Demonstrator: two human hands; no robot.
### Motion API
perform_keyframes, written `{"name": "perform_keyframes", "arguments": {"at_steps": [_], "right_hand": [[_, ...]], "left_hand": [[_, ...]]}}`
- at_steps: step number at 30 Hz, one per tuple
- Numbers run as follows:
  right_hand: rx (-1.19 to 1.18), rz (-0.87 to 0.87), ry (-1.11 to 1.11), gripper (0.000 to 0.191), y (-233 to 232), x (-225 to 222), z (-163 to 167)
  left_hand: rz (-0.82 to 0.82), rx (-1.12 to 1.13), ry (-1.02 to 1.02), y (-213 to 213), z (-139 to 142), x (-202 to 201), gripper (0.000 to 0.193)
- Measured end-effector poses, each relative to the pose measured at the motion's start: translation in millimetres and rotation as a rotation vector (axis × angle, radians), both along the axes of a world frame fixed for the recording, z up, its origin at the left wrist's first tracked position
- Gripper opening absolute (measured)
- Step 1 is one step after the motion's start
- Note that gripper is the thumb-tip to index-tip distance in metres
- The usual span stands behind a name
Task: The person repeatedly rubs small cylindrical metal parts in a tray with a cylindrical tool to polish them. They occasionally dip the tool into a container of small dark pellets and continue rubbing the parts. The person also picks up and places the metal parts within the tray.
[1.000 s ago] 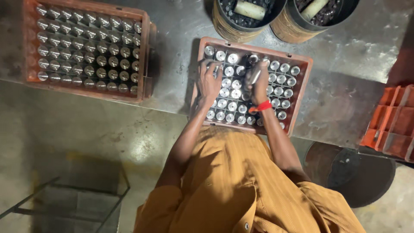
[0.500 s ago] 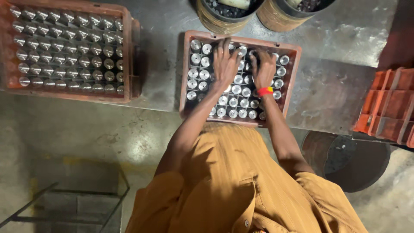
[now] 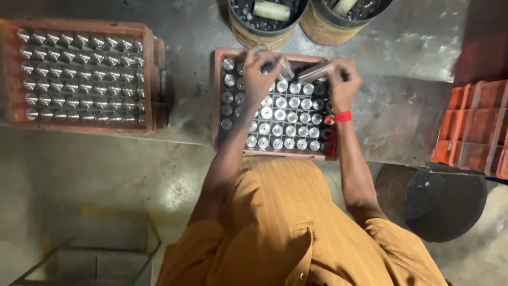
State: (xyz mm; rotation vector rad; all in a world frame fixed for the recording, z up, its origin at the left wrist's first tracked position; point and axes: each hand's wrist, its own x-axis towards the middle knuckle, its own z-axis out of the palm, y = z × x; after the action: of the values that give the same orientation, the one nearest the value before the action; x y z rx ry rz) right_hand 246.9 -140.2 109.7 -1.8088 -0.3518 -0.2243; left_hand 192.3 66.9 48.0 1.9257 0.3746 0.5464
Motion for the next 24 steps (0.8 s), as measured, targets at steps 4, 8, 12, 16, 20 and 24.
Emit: {"name": "perform_keyframes", "arguments": {"at_steps": [4,8,12,16,20,24], "right_hand": [[0.249,-0.021,0.386,0.030,11.5,-20.5,-19.4],[-0.071,0.027,0.309,0.035,21.0,-38.2,-40.1],[-0.631,0.090,-0.011,0.036,16.7,-39.4,-44.7],[-0.486,0.100,-0.192,0.029,14.2,-45.7,-41.0],[-0.503,0.084,-0.167,0.025,19.0,-52.1,-39.0],[-0.782,0.125,-0.148,0.025,29.8,-47.4,-42.3]], "left_hand": [[0.047,-0.981,0.355,-16.1,5.1,-3.5,0.047],[-0.077,-0.276,0.620,-22.3,-5.8,-14.9,0.053],[-0.097,0.436,0.202,-28.6,-30.3,-30.8,0.050],[-0.062,0.374,0.002,-35.2,-44.2,-46.9,0.039],[-0.031,0.445,0.134,-39.3,-41.3,-53.5,0.029],[0.049,0.736,0.372,-52.0,-33.6,-37.8,0.049]]}}
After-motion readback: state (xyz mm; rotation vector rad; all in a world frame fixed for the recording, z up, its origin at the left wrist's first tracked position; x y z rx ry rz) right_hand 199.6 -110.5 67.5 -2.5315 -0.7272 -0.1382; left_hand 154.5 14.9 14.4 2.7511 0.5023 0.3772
